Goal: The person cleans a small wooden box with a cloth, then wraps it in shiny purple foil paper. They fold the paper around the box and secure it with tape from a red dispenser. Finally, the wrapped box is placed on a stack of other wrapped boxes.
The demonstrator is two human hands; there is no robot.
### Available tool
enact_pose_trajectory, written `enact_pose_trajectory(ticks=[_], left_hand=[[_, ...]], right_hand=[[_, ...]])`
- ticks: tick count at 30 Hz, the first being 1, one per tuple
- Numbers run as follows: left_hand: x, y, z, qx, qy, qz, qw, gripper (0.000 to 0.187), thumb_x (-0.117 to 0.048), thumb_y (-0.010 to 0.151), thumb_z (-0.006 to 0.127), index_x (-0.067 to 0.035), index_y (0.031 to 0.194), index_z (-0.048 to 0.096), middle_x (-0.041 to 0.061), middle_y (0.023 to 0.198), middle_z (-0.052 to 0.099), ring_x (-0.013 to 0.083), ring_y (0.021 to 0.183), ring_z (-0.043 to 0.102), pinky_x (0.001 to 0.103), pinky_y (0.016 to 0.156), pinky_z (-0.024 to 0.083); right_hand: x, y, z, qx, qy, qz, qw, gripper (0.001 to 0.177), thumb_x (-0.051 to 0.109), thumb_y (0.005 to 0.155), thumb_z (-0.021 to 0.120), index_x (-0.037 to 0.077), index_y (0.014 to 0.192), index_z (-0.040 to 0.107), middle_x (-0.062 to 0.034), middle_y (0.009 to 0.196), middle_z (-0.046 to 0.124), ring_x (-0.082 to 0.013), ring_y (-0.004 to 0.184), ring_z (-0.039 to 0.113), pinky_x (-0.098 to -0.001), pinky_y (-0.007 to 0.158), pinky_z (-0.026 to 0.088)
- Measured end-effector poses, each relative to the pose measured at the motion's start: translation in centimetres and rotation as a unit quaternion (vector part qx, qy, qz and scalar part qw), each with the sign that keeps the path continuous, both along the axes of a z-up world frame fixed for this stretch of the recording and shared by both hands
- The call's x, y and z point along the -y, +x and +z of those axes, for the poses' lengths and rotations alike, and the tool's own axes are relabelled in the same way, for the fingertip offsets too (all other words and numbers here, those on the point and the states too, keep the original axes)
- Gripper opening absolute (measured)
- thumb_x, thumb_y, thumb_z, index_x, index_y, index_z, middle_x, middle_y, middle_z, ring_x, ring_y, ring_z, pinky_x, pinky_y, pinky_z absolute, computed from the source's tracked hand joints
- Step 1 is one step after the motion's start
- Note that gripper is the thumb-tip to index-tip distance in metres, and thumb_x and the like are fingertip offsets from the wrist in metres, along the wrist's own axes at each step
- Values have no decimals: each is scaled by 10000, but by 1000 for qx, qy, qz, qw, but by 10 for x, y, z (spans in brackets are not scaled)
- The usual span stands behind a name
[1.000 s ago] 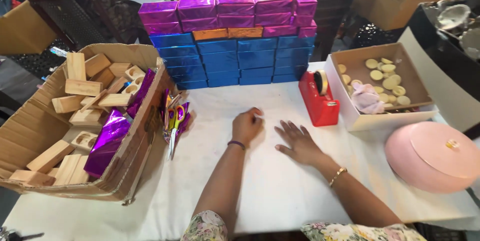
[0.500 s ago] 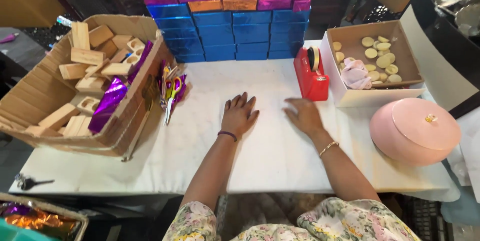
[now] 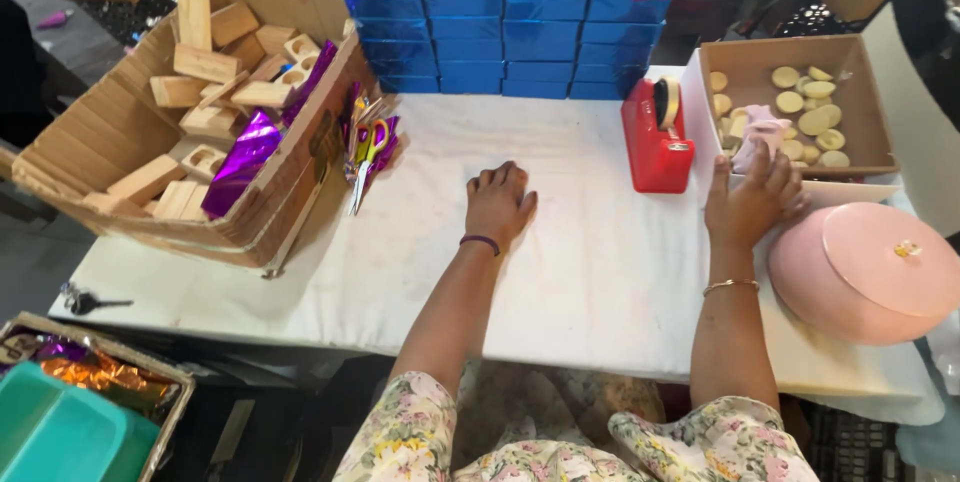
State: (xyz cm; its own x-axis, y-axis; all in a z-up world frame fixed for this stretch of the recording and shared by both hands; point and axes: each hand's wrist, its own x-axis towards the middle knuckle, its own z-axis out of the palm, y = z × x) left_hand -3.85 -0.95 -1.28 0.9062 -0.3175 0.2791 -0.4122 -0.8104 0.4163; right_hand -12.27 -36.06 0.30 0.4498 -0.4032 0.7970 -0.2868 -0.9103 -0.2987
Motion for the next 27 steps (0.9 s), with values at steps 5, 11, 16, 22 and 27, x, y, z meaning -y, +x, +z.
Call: enact_pose_trajectory(ticks=[5, 11, 16, 22, 27], left_hand=[[-19, 14, 17, 26, 22, -42, 999, 465, -432, 841, 693, -173, 1225, 651, 41, 1396, 598, 305, 1241, 521, 496, 1030, 393], [-143, 85, 84, 155, -12, -26, 988, 349, -302, 805, 747, -143, 1116, 748, 115, 1145, 734, 358, 1031, 676, 495, 877, 513], [-338, 138, 109, 229, 123, 204, 944, 268, -317, 848, 749, -179, 1076, 766, 143, 1029, 726, 359, 983, 689, 551, 799, 513], [-537, 151, 14, -302, 58, 376, 874, 694, -338, 654, 953, -92, 1259, 720, 144, 1336, 711, 299, 1202, 649, 466, 1009, 494], [-507, 143, 34, -398, 184, 346, 830, 838, -415, 676, 972, -184, 1386, 590, 93, 1420, 621, 319, 1282, 627, 480, 1056, 502]], right_hand=[[8, -2, -3, -6, 69, 13, 998, 397, 466, 1077, 636, 156, 1299, 746, -166, 1475, 547, -421, 1396, 382, -690, 1121, 199], [20, 6, -7, -12, 33, 4, 999, 376, 400, 1104, 590, 94, 1191, 789, -195, 1426, 602, -439, 1408, 379, -715, 1099, 161], [37, 16, -30, 16, 74, 67, 995, 399, 354, 1092, 520, 75, 1258, 751, -170, 1405, 618, -399, 1447, 386, -653, 1215, 217], [23, 18, -21, 34, 43, 53, 997, 376, 349, 1109, 583, 56, 1254, 768, -188, 1409, 638, -398, 1430, 405, -610, 1083, 140], [15, 15, -18, 24, 44, 60, 997, 351, 347, 1063, 631, 71, 1231, 768, -154, 1394, 646, -361, 1465, 419, -574, 1156, 170]])
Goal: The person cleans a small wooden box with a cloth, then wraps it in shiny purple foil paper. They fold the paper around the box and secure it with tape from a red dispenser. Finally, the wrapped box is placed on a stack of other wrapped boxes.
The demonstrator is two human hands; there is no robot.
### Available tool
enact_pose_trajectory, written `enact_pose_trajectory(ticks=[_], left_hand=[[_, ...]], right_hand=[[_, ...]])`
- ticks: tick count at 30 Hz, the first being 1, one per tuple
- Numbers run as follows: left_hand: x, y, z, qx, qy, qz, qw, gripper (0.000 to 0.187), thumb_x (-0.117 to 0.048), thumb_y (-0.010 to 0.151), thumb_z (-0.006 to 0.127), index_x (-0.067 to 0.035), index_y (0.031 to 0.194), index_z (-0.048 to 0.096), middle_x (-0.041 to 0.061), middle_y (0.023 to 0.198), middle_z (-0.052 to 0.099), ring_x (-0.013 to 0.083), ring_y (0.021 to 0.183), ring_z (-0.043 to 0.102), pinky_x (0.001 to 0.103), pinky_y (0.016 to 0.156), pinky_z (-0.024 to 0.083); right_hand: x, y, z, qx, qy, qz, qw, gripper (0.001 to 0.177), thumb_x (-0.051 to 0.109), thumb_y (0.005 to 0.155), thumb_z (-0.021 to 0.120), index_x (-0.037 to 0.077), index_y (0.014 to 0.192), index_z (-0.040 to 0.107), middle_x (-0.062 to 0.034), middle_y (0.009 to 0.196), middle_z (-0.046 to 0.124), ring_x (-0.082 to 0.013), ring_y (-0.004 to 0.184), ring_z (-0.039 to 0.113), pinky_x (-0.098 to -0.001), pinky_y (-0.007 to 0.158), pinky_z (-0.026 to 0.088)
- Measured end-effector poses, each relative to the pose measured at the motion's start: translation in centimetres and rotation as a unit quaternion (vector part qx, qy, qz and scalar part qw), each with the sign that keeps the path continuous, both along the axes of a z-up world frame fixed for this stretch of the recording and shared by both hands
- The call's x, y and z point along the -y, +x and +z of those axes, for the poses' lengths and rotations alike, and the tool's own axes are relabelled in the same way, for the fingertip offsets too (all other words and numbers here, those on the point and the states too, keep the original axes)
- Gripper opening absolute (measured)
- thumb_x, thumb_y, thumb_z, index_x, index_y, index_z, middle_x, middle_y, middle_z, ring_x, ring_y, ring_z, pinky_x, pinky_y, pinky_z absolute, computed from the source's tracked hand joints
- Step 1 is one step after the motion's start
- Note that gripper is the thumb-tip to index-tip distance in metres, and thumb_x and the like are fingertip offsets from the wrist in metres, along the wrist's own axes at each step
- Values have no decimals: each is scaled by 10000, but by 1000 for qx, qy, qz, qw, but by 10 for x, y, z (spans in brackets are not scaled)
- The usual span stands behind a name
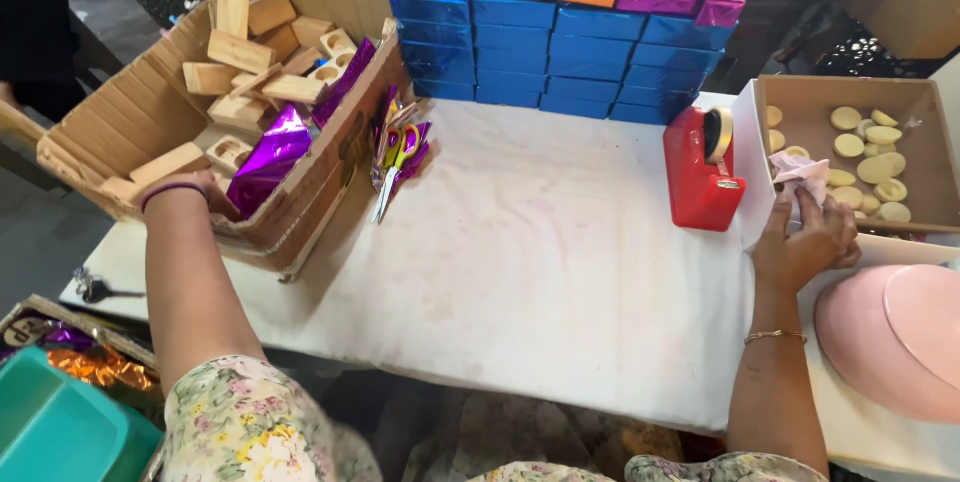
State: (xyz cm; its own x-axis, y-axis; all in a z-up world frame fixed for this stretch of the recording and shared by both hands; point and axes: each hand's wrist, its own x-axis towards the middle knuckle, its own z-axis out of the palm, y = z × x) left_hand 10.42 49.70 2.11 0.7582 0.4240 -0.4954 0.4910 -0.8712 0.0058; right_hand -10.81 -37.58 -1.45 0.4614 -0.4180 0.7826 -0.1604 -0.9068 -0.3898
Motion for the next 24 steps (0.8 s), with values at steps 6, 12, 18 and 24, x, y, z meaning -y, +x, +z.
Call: enact_pose_trajectory(ticks=[6, 12, 18, 24], left_hand=[[-5, 19, -5, 19, -25, 35, 999, 828, -373, 675, 965, -125, 1405, 663, 126, 1467, 631, 303, 1309, 626, 458, 1086, 490], [-37, 42, -34, -48, -53, 79, 994, 679, -376, 712, 933, -126, 1306, 719, 106, 1430, 635, 279, 1299, 614, 461, 1089, 471], [-14, 24, -16, -19, -52, 45, 997, 901, -350, 651, 971, -178, 1399, 498, 126, 1471, 569, 310, 1347, 560, 490, 1115, 453], [-9, 19, -10, 37, -111, 32, 993, 1382, -403, 625, 1010, -289, 1637, 76, 149, 1616, 353, 327, 1489, 362, 518, 1191, 346]], right_hand=[[2, -1, -2, 11, 9, 0, 1000, 342, 366, 1062, 669, 90, 1231, 777, -174, 1411, 640, -368, 1451, 424, -575, 1140, 162], [3, 0, -9, 19, 18, 17, 1000, 318, 321, 1040, 701, 80, 1236, 772, -181, 1388, 643, -375, 1446, 430, -559, 1173, 199], [3, -1, -11, 24, 13, 27, 999, 326, 273, 1010, 715, 65, 1255, 763, -192, 1369, 638, -381, 1447, 430, -534, 1196, 242], [-2, 0, -2, 29, 22, 21, 999, 334, 290, 1002, 735, 69, 1252, 770, -195, 1376, 638, -384, 1421, 444, -546, 1175, 232]])
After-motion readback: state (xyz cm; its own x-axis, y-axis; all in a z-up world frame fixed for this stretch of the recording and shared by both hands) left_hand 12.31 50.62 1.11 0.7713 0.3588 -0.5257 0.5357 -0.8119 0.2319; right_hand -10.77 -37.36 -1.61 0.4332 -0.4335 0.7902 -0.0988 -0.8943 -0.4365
